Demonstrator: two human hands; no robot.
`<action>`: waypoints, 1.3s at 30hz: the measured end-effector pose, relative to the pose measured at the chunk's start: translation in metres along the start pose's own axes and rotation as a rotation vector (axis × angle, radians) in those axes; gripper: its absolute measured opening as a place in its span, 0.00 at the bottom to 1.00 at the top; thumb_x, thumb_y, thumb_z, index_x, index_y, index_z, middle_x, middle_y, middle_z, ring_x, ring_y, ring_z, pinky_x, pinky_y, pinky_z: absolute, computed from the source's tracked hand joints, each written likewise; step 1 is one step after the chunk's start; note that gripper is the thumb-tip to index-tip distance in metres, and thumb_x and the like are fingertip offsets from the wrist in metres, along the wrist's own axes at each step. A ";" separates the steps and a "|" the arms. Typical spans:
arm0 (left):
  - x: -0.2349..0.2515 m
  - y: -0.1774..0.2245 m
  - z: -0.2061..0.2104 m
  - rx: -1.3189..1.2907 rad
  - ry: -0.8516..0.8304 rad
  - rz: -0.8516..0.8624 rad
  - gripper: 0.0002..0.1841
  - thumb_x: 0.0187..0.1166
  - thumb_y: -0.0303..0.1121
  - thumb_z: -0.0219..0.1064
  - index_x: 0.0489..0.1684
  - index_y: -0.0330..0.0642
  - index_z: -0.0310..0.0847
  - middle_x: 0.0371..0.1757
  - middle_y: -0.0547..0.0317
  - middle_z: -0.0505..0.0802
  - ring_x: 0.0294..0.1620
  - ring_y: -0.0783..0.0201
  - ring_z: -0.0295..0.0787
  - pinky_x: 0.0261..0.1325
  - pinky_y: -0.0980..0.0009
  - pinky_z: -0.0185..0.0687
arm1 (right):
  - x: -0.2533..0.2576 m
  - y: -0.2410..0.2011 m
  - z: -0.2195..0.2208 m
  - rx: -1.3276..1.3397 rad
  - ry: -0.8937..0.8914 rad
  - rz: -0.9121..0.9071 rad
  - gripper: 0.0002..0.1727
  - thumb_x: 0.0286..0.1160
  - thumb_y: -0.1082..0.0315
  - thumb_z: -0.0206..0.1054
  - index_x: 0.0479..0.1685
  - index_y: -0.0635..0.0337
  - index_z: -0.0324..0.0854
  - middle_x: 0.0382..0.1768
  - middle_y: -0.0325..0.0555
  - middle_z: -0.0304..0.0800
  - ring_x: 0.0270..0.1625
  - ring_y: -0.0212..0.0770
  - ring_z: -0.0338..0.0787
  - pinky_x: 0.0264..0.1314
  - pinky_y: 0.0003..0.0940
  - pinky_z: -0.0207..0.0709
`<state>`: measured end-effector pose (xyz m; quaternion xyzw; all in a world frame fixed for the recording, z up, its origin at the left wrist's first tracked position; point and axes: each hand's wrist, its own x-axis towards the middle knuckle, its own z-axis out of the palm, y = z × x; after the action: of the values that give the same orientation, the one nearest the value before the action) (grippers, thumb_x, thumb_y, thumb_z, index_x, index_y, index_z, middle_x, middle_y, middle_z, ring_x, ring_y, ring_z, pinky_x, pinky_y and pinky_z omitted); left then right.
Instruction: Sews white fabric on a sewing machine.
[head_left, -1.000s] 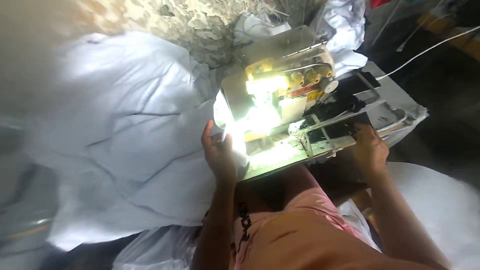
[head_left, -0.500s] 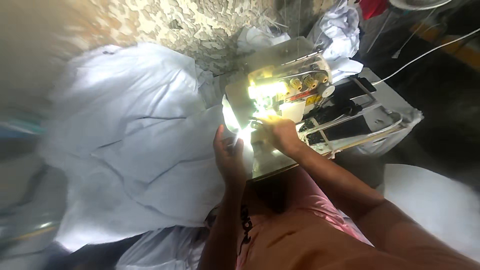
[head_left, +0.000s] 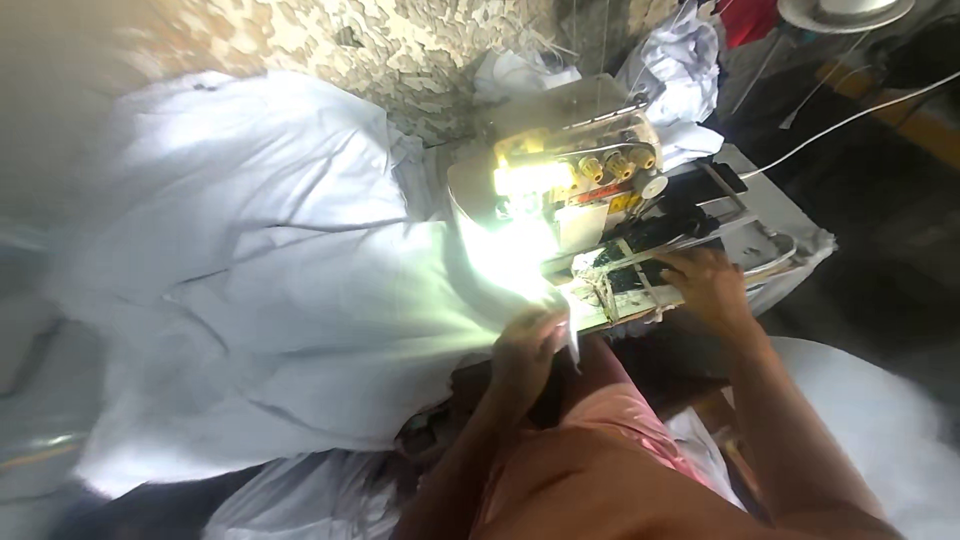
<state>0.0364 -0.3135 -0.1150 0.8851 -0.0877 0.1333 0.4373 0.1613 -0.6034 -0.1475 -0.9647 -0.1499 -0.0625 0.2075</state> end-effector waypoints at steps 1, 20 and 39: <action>-0.001 0.000 0.004 -0.028 -0.072 0.021 0.15 0.80 0.25 0.66 0.62 0.39 0.90 0.54 0.45 0.92 0.53 0.54 0.91 0.57 0.58 0.88 | 0.001 0.007 0.002 -0.028 0.001 0.015 0.16 0.83 0.69 0.67 0.66 0.55 0.88 0.65 0.70 0.84 0.72 0.79 0.76 0.61 0.83 0.65; -0.060 -0.023 -0.038 -0.066 0.099 -0.018 0.12 0.82 0.27 0.65 0.54 0.33 0.92 0.59 0.46 0.94 0.68 0.56 0.89 0.72 0.63 0.83 | 0.004 -0.153 0.053 0.702 -0.535 -0.086 0.15 0.77 0.60 0.73 0.49 0.64 0.87 0.33 0.51 0.90 0.38 0.47 0.89 0.47 0.53 0.81; -0.114 0.004 -0.144 -0.977 1.231 -0.507 0.14 0.93 0.39 0.47 0.55 0.50 0.80 0.44 0.66 0.95 0.46 0.71 0.93 0.51 0.68 0.91 | 0.011 -0.174 -0.008 0.586 -0.021 -0.282 0.22 0.76 0.60 0.72 0.58 0.70 0.81 0.43 0.52 0.91 0.42 0.43 0.91 0.46 0.44 0.84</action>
<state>-0.0954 -0.1968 -0.0639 0.3568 0.3218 0.4386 0.7594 0.1164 -0.4525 -0.0716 -0.8342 -0.2957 -0.0348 0.4642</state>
